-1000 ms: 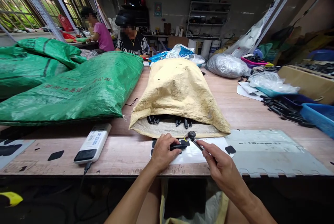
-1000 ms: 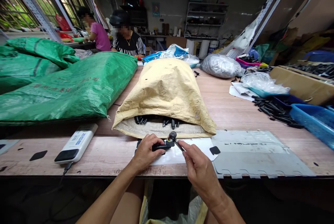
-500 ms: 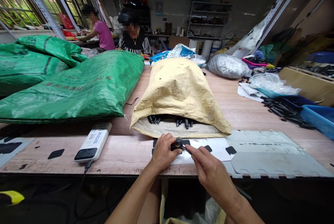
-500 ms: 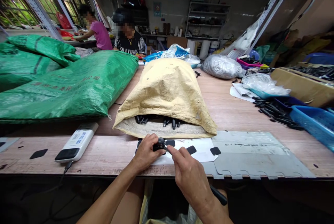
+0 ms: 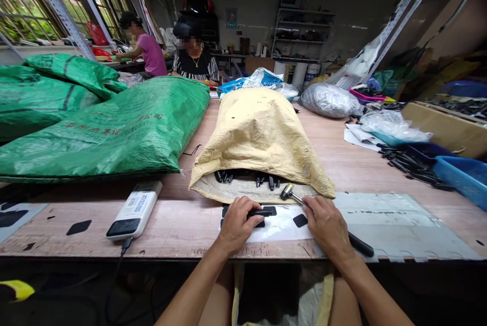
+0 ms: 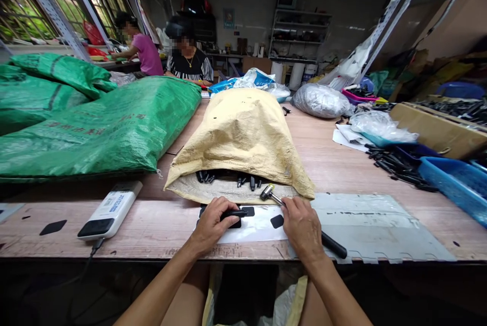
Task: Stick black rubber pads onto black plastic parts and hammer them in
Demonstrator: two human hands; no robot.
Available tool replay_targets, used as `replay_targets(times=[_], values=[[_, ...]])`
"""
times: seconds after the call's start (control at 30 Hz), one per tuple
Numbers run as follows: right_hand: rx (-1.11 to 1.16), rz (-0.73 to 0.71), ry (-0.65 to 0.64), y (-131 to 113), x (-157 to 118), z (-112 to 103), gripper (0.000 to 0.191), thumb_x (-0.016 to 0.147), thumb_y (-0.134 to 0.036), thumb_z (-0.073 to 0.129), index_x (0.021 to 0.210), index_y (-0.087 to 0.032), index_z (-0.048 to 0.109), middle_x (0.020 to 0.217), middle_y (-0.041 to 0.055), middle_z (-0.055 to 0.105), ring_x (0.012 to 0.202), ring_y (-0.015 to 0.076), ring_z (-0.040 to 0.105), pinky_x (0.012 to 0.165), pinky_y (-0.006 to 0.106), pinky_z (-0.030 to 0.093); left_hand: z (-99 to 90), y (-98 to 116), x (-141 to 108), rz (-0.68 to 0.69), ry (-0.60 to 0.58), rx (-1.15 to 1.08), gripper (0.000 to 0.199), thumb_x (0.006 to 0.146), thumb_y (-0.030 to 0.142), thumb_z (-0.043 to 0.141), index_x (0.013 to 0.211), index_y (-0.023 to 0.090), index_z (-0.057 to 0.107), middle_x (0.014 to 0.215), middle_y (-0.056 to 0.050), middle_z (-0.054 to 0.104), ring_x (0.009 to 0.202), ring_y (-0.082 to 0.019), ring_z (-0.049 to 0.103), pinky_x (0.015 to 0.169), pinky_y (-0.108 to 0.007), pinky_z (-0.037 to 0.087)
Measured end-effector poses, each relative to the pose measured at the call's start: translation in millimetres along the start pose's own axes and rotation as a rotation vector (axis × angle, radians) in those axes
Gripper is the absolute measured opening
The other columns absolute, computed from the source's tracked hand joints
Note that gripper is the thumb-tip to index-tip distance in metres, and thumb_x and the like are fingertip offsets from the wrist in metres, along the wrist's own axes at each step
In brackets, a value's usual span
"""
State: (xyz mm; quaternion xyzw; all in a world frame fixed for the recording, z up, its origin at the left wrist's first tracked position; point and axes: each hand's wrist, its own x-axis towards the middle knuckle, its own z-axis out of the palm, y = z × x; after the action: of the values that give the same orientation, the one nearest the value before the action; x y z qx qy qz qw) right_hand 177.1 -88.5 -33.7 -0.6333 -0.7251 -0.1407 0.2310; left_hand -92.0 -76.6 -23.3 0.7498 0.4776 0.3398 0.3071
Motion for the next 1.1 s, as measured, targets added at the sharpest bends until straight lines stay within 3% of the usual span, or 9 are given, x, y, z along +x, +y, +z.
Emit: replay_targets(times=[0.1, 0.2, 0.33, 0.5, 0.77, 1.1], values=[[0.029, -0.023, 0.033, -17.7, 3.5, -10.5, 0.025, 0.092, -0.027, 0.057, 0.116, -0.022, 0.064, 0.107, 0.0102, 0.063, 0.102, 0.0284, 0.054, 0.084, 0.04, 0.043, -0.4, 0.8, -1.0, -0.003, -0.006, -0.005, 0.012, 0.089, 0.027, 0.061, 0.1, 0.024, 0.067, 0.099, -0.001, 0.067, 0.099, -0.021, 0.056, 0.091, -0.036, 0.04], [0.243, -0.193, -0.134, -46.4, 10.9, -23.0, 0.034, 0.092, -0.038, 0.06, 0.124, -0.024, 0.058, 0.109, 0.0088, 0.063, 0.1, 0.0255, 0.055, 0.087, 0.039, 0.042, -1.0, 2.1, -2.7, -0.018, -0.021, 0.019, 0.014, 0.091, 0.029, 0.06, 0.102, 0.024, 0.067, 0.098, -0.001, 0.068, 0.098, -0.022, 0.056, 0.09, -0.036, 0.04], [0.317, -0.316, -0.302, -70.9, 21.6, -21.6, 0.019, 0.097, -0.039, 0.054, 0.097, -0.022, 0.061, 0.09, 0.0048, 0.064, 0.086, 0.0216, 0.053, 0.079, 0.035, 0.038, -1.0, 0.6, -4.4, 0.024, -0.039, 0.043, 0.016, 0.094, 0.032, 0.056, 0.102, 0.024, 0.068, 0.097, -0.002, 0.069, 0.096, -0.022, 0.055, 0.089, -0.037, 0.041], [0.335, -0.38, -0.334, -73.5, 26.7, -13.2, 0.028, 0.101, -0.038, 0.046, 0.081, -0.02, 0.053, 0.08, 0.0033, 0.06, 0.08, 0.0194, 0.047, 0.073, 0.034, 0.033, 1.3, -3.3, -5.2, 0.064, 0.012, 0.02, 0.017, 0.094, 0.03, 0.056, 0.101, 0.022, 0.069, 0.093, -0.003, 0.068, 0.094, -0.022, 0.055, 0.087, -0.037, 0.041], [0.471, -0.412, -0.191, -78.5, 21.7, -2.8, 0.029, 0.101, -0.029, 0.043, 0.074, -0.02, 0.046, 0.074, 0.0031, 0.054, 0.074, 0.0178, 0.04, 0.072, 0.033, 0.031, 1.5, 0.0, -7.9, 0.103, 0.114, 0.044, 0.014, 0.089, 0.022, 0.056, 0.091, 0.021, 0.07, 0.086, -0.005, 0.067, 0.094, -0.024, 0.053, 0.086, -0.039, 0.038], [0.475, -0.347, -0.373, -69.8, 24.4, -12.2, 0.033, 0.099, -0.044, 0.05, 0.077, -0.02, 0.054, 0.074, 0.0013, 0.057, 0.077, 0.017, 0.045, 0.07, 0.031, 0.031, 2.0, 1.3, -9.1, 0.149, 0.088, 0.074, 0.012, 0.087, 0.018, 0.057, 0.09, 0.02, 0.068, 0.085, -0.004, 0.067, 0.094, -0.024, 0.052, 0.086, -0.04, 0.036]])
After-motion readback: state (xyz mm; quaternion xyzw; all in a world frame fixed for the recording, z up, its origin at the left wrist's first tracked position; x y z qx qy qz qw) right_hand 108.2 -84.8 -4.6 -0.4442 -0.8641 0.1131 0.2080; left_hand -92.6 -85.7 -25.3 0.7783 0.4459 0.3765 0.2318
